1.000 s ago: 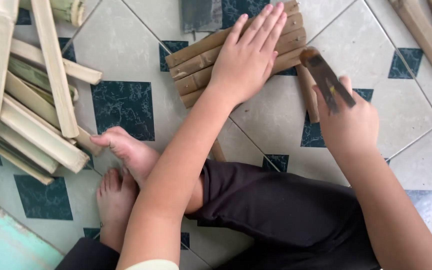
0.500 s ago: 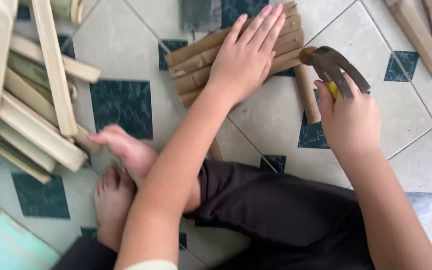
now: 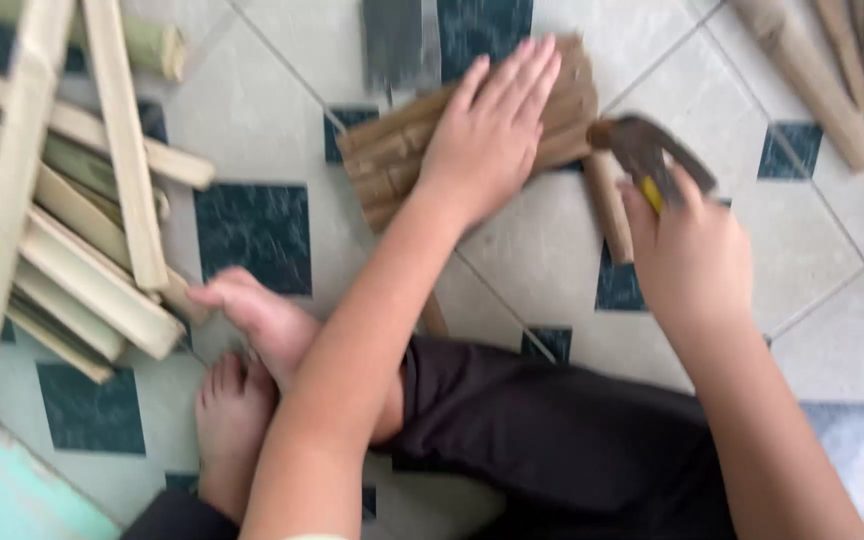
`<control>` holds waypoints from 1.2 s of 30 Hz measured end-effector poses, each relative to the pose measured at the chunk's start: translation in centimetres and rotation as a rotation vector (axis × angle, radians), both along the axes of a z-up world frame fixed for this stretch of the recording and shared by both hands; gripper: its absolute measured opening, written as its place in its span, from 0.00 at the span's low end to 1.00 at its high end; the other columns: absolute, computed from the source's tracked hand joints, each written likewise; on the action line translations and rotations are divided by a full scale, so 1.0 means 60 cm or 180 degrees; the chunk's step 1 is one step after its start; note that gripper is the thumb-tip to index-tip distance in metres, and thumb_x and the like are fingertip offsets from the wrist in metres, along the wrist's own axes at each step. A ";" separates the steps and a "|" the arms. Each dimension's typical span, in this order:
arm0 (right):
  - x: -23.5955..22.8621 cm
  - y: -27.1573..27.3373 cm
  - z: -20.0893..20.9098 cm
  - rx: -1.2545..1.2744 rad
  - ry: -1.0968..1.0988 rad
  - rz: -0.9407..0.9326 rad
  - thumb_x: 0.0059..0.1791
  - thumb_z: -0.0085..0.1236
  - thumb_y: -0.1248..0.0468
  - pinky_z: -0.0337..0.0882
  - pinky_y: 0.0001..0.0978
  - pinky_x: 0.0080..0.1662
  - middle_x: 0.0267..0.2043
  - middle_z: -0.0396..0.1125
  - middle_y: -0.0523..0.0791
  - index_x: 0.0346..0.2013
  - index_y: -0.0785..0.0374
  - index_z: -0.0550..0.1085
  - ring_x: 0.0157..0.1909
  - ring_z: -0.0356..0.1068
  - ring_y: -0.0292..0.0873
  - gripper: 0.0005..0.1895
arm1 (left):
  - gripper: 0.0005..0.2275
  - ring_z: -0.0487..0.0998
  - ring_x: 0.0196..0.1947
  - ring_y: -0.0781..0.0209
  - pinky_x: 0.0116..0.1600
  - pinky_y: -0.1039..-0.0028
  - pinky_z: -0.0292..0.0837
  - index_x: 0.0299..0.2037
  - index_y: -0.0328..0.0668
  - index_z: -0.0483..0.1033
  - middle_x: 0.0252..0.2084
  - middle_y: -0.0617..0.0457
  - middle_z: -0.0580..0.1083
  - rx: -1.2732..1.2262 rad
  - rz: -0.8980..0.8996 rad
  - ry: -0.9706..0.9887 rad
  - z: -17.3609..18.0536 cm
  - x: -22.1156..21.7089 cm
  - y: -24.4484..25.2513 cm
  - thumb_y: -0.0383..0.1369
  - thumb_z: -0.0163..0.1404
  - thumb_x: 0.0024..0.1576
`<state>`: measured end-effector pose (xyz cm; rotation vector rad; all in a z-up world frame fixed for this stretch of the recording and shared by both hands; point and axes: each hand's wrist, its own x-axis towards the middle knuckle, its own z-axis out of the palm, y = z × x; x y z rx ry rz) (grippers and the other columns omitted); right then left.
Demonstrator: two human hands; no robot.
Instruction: Assembling a bamboo panel by hammering nails into individual bamboo strips to secure them to a frame.
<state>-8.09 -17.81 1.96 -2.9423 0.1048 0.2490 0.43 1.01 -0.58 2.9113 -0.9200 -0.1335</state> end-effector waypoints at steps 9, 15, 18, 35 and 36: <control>0.019 0.009 0.018 0.0295 -0.0548 0.0388 0.52 0.47 0.60 0.64 0.46 0.24 0.38 0.67 0.52 0.46 0.70 0.71 0.28 0.65 0.58 0.15 | 0.21 0.39 0.66 0.61 0.67 0.65 0.34 0.63 0.40 0.40 0.66 0.51 0.41 -0.0080 0.0197 0.0413 0.007 0.011 0.003 0.36 0.26 0.62; 0.033 -0.017 0.010 0.0128 -0.0110 -0.0294 0.57 0.46 0.51 0.58 0.44 0.19 0.15 0.61 0.53 0.26 0.69 0.67 0.15 0.60 0.57 0.24 | 0.22 0.38 0.66 0.61 0.67 0.64 0.35 0.64 0.41 0.39 0.66 0.52 0.40 0.0012 0.0188 0.0297 0.003 -0.003 0.004 0.41 0.24 0.63; 0.049 -0.025 0.043 0.0358 -0.0367 -0.0667 0.58 0.48 0.58 0.59 0.42 0.22 0.22 0.63 0.51 0.31 0.70 0.66 0.19 0.61 0.51 0.18 | 0.35 0.46 0.66 0.58 0.65 0.61 0.46 0.65 0.50 0.42 0.66 0.49 0.43 0.0067 -0.0102 -0.0272 -0.013 -0.017 0.011 0.65 0.28 0.57; 0.080 -0.064 0.010 -0.0030 0.0779 -0.0836 0.58 0.37 0.53 0.63 0.47 0.24 0.28 0.60 0.54 0.35 0.70 0.64 0.29 0.62 0.56 0.21 | 0.34 0.46 0.65 0.53 0.63 0.60 0.48 0.65 0.60 0.40 0.66 0.54 0.43 0.0315 0.0023 -0.0294 -0.019 -0.011 -0.001 0.64 0.43 0.58; 0.080 -0.063 0.012 -0.0024 0.0785 -0.0838 0.58 0.37 0.53 0.63 0.47 0.24 0.28 0.60 0.54 0.35 0.70 0.64 0.29 0.62 0.56 0.21 | 0.34 0.46 0.65 0.53 0.63 0.60 0.48 0.65 0.60 0.40 0.66 0.54 0.43 0.0322 0.0020 -0.0290 -0.024 -0.013 0.000 0.64 0.43 0.58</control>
